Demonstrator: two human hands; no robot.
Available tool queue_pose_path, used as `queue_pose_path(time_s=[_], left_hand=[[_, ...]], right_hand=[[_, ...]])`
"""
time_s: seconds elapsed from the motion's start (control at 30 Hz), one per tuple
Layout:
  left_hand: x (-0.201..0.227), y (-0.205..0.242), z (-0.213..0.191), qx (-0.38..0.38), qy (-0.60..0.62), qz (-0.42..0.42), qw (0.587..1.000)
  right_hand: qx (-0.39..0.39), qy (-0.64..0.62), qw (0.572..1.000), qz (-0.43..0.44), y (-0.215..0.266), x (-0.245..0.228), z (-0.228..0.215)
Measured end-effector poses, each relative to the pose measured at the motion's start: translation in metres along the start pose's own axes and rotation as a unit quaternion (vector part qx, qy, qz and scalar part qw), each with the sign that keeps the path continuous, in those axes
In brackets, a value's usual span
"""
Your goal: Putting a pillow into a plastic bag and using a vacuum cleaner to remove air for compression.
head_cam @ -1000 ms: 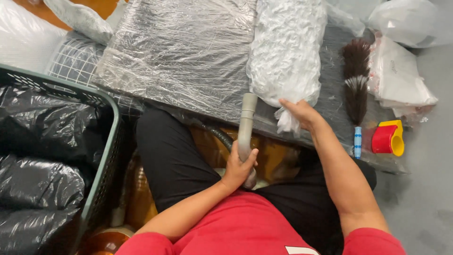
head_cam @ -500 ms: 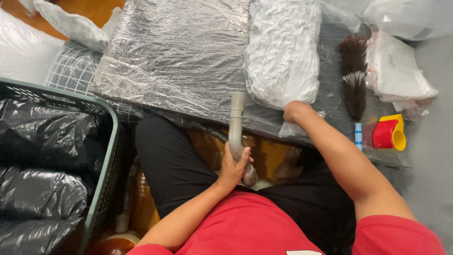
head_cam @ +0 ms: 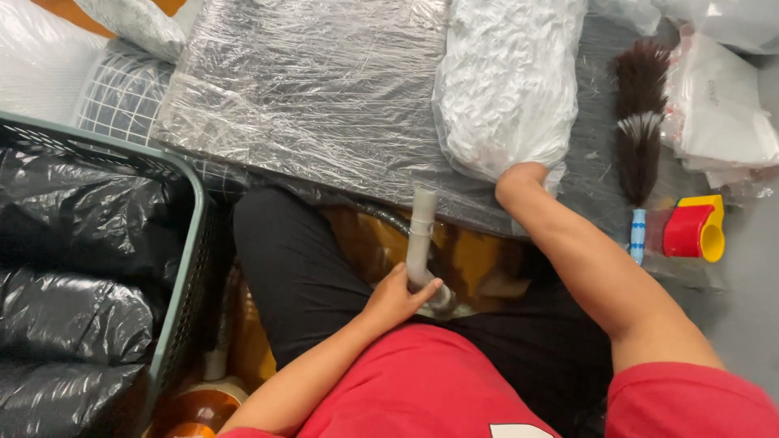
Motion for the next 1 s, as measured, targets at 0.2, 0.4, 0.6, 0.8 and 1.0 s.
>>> queue_pose_path(time_s=[0.2,0.4,0.6,0.8,1.0], left_hand=[[-0.012,-0.013,0.025,-0.155,-0.051,-0.026,0.986],[-0.057,-0.032,0.055,-0.174,-0.017,-0.146,0.974],[-0.123,-0.046,0.071,-0.065,0.312,-0.294,0.901],[-0.103,-0.052,0.080,-0.035,0.372,-0.361,0.854],[-0.085,-0.104,0.082,0.006,0.387,-0.299,0.872]], right_hand=[[-0.008,0.034,0.998,-0.059,0.003,-0.003,-0.004],[-0.067,0.934,0.002,-0.351,-0.003,0.009,0.010],[-0.059,0.936,0.035,-0.346,-0.014,0.013,0.013],[-0.051,0.934,0.047,-0.351,-0.028,0.022,0.016],[-0.042,0.937,0.026,-0.346,-0.011,0.017,0.015]])
Point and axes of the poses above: each hand's wrist, its own y-axis away from the middle knuckle, its own z-axis out of the palm, x = y × z, the point moved 3 cm from there along -y, towards the middle knuckle, and after that the axes turned 9 degrees about y, right-handed, at the moved point
